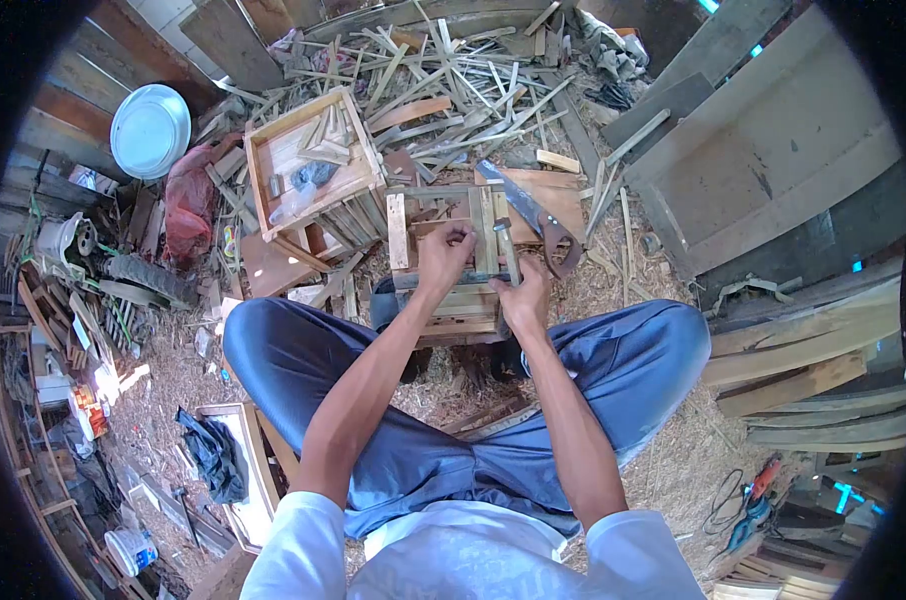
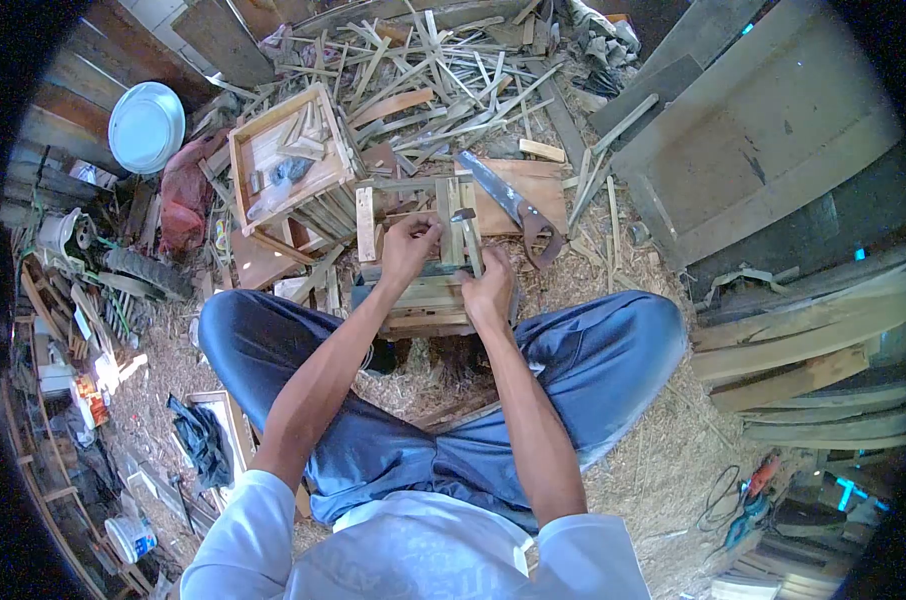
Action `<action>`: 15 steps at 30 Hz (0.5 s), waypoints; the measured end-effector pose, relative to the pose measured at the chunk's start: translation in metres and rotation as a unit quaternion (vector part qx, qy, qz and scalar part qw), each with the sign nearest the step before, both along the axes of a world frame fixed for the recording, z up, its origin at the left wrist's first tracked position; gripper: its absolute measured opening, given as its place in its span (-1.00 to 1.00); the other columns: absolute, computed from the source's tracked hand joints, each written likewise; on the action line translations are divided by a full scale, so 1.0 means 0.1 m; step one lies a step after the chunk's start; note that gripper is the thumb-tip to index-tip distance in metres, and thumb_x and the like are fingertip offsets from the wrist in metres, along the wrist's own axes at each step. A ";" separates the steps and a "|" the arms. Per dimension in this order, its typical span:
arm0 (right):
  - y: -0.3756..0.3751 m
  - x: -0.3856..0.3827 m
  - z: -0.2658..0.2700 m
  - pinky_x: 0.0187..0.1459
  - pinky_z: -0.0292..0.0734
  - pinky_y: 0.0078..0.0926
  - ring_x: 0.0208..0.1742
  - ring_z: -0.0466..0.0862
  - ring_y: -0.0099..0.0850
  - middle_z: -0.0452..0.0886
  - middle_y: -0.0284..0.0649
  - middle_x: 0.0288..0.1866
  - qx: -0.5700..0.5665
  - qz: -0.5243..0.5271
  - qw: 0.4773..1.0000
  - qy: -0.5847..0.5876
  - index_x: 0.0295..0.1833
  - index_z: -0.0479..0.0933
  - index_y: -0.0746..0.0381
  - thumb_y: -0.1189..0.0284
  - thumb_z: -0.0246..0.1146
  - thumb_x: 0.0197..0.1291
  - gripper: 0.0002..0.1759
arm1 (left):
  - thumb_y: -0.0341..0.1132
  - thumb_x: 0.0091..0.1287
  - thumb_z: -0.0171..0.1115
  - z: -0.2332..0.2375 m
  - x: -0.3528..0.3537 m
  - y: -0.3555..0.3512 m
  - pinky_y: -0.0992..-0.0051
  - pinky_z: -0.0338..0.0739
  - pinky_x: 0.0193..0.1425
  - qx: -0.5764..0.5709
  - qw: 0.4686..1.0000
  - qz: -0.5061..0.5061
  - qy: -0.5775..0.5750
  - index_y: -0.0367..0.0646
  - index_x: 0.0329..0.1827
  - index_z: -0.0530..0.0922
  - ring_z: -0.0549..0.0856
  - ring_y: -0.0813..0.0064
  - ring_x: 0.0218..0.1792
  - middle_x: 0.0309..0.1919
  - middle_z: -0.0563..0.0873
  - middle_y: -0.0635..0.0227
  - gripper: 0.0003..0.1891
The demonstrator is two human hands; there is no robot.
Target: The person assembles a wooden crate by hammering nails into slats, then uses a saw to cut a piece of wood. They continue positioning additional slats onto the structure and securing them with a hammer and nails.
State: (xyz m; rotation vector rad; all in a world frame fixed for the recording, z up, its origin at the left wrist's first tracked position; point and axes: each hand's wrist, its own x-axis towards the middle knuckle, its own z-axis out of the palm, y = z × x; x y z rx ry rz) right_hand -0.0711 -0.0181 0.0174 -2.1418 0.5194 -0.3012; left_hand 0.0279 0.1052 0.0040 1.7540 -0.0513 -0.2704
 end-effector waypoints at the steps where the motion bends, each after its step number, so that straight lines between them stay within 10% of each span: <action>1: 0.00 0.00 -0.01 0.09 0.51 -0.21 0.00 0.62 -0.06 0.60 -0.05 -0.08 -0.013 0.007 1.000 -0.009 -0.07 0.65 0.26 0.59 0.51 -0.24 -0.53 | -0.36 0.29 0.29 0.01 0.00 0.00 0.52 0.54 -0.44 0.001 1.000 0.001 0.003 -0.37 -0.20 0.65 0.68 0.58 -0.54 -0.51 0.73 0.25 -0.80; 15: 0.01 0.00 -0.01 0.04 0.52 -0.22 -0.03 0.64 -0.08 0.61 -0.08 -0.09 -0.007 -0.006 1.000 0.004 -0.07 0.66 0.22 0.56 0.51 -0.19 -0.56 | -0.35 0.30 0.27 0.07 -0.02 0.03 0.54 0.53 -0.41 0.031 0.999 -0.012 -0.034 -0.34 -0.23 0.65 0.67 0.61 -0.51 -0.51 0.72 0.30 -0.81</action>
